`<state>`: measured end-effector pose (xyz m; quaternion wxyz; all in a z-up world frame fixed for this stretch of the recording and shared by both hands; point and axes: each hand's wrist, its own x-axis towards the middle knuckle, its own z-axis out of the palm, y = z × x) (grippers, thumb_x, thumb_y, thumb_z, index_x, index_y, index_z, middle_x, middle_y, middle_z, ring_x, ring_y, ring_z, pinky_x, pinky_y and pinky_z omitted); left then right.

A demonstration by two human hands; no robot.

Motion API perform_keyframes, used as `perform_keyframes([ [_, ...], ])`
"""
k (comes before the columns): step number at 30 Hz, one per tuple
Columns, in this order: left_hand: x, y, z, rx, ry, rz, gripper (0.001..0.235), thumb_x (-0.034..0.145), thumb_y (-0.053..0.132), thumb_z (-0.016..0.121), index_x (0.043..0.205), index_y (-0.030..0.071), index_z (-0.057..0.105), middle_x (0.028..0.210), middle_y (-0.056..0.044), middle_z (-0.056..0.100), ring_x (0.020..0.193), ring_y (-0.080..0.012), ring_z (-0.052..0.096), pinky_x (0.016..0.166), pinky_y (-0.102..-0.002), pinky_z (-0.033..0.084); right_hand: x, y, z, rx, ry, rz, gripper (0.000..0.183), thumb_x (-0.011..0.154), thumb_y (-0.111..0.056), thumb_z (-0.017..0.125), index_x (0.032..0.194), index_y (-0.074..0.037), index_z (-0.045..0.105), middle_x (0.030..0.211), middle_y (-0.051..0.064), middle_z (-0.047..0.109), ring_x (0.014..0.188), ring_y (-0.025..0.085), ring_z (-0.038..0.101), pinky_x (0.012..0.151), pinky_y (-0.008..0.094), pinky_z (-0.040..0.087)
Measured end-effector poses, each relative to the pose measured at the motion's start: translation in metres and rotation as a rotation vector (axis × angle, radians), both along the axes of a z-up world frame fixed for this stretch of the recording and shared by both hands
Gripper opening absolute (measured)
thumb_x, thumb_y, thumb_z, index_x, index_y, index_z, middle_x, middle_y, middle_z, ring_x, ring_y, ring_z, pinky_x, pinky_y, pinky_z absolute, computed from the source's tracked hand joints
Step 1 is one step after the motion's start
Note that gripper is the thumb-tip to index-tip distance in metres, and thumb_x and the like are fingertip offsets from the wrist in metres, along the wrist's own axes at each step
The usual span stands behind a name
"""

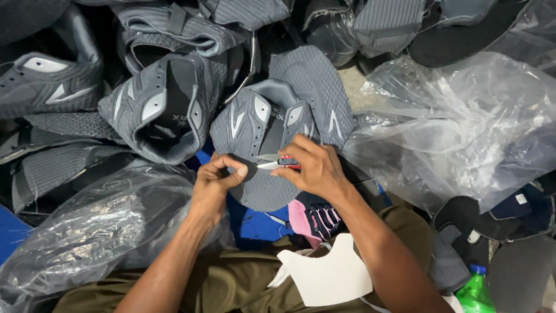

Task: The person trims excess material and threads from shoe upper components using scissors.

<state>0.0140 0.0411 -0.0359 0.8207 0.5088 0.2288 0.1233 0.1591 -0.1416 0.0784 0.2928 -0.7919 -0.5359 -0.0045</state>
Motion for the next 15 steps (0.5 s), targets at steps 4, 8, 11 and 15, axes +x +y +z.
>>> perform_keyframes([
  [4,-0.001,-0.001,0.005,-0.032,-0.020,-0.023,0.010,0.082,0.007,0.082,0.082,0.006,0.072,0.083,0.004,0.064,0.082,-0.0085,0.052,0.077,-0.024,0.040,0.001,0.001,-0.001,0.020,0.028,0.009,0.038,0.074,-0.033,0.091,0.094,-0.006,0.073,0.086,0.006,0.062,0.072,0.027,0.068,0.060,0.037,0.054],
  [8,-0.001,-0.003,0.005,-0.039,-0.061,-0.049,0.011,0.083,0.005,0.082,0.081,0.006,0.071,0.083,0.003,0.064,0.082,-0.0094,0.052,0.077,-0.025,0.039,0.003,0.001,-0.002,0.060,0.076,0.005,0.034,0.075,-0.030,0.091,0.091,-0.006,0.073,0.084,0.006,0.062,0.073,0.027,0.068,0.062,0.037,0.054],
  [11,-0.001,-0.004,0.007,-0.036,-0.077,-0.054,0.011,0.083,0.005,0.082,0.081,0.006,0.071,0.085,0.003,0.065,0.085,-0.0095,0.054,0.080,-0.025,0.041,0.003,0.000,-0.004,0.059,0.078,-0.013,0.031,0.077,-0.028,0.090,0.090,-0.005,0.073,0.084,0.007,0.063,0.074,0.027,0.069,0.063,0.037,0.054],
  [15,-0.001,-0.002,0.014,-0.068,-0.132,-0.055,0.011,0.083,0.003,0.080,0.081,0.007,0.070,0.090,0.004,0.065,0.091,-0.0085,0.055,0.087,-0.024,0.041,0.003,-0.001,-0.004,0.028,0.090,-0.058,0.028,0.078,-0.025,0.090,0.086,-0.005,0.073,0.081,0.007,0.064,0.072,0.027,0.069,0.062,0.037,0.053],
])
